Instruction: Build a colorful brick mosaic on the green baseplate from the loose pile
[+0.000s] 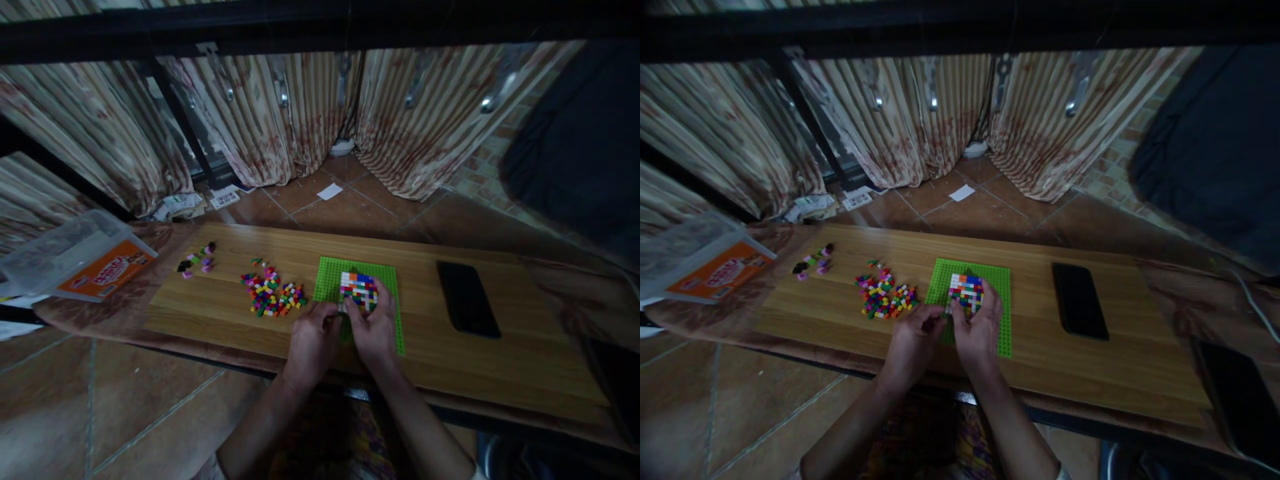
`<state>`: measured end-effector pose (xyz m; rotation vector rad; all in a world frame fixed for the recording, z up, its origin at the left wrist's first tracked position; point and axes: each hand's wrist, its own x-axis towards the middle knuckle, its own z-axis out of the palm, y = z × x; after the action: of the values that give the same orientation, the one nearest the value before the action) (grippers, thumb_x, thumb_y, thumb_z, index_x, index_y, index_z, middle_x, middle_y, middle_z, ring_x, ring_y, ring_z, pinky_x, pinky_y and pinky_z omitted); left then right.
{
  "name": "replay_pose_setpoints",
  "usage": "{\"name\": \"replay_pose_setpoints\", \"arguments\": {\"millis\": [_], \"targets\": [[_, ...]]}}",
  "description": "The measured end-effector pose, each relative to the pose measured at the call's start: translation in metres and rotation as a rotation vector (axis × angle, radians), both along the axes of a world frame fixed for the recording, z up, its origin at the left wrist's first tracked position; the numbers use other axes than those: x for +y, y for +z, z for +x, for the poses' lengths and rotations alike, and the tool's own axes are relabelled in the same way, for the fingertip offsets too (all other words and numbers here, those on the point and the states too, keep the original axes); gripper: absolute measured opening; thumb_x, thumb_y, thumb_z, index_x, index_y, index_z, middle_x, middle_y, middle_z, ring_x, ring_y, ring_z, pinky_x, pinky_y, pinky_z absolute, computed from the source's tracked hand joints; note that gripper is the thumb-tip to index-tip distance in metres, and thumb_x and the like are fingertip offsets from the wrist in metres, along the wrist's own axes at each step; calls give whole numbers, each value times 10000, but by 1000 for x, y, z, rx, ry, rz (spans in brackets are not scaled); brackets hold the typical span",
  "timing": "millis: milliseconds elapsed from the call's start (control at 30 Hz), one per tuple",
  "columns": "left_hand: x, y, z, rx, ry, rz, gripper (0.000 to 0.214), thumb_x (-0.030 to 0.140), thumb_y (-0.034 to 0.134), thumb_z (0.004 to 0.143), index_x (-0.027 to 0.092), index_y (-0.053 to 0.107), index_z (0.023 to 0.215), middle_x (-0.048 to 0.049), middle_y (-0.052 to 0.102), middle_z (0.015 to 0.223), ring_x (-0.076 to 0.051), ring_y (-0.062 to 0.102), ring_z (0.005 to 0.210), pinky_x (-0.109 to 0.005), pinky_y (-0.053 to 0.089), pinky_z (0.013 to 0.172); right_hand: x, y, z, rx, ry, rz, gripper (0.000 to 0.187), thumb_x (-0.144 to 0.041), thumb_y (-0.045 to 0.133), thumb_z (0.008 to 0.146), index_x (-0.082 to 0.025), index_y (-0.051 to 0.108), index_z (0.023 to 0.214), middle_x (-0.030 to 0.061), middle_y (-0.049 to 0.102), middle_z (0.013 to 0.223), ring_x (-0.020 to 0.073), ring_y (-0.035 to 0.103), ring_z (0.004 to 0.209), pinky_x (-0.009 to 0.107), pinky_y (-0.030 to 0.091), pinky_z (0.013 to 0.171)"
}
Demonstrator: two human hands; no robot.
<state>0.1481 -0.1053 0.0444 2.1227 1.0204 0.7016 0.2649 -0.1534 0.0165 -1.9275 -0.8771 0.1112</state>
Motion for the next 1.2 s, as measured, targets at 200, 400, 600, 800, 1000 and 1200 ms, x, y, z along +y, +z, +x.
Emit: {"name": "replay_pose_setpoints", "arguments": {"millis": [200,400,600,800,1000,1200], "targets": [[9,-9,-41,-40,84,-44,128,179,530,831,187,629,911,-29,661,838,-122,607,724,-224,466,673,-1,-3,-4,127,-25,37,581,-421,579,795,-219,410,1313,119,466,1250,256,493,1122,444,424,939],[14,-14,-75,48,229,-51,143,234,540,826,189,642,916,-26,677,843,-131,621,719,-228,466,663,1,-9,-2,196,-55,79,590,-452,619,746,-216,479,1268,107,500,1236,245,530,1073,435,424,929],[19,-21,-95,133,340,-3,175,221,517,819,204,642,940,-31,676,876,-144,633,748,-236,468,674,-10,1,-1,114,-70,57,621,-466,649,715,-200,493,1253,105,546,1182,257,536,1059,441,416,925],[24,-25,-102,159,372,13,195,194,484,832,195,622,971,-39,661,907,-154,626,791,-256,465,711,-25,34,-37,-181,267,172,223,-265,544,849,-218,618,1054,77,620,1047,212,571,1002,378,445,896],[28,-27,-105,173,415,-10,216,168,494,817,176,617,994,-51,655,919,-166,631,814,-259,465,730,-3,10,-73,-185,542,-52,209,-213,433,897,-214,632,960,55,631,874,184,591,829,325,487,754],[32,-26,-103,223,365,3,284,151,471,828,213,620,1061,-45,642,953,-161,630,820,-252,461,745,24,-5,-75,-301,509,-133,201,-188,449,874,-187,631,958,76,624,885,219,564,894,361,460,797]]}}
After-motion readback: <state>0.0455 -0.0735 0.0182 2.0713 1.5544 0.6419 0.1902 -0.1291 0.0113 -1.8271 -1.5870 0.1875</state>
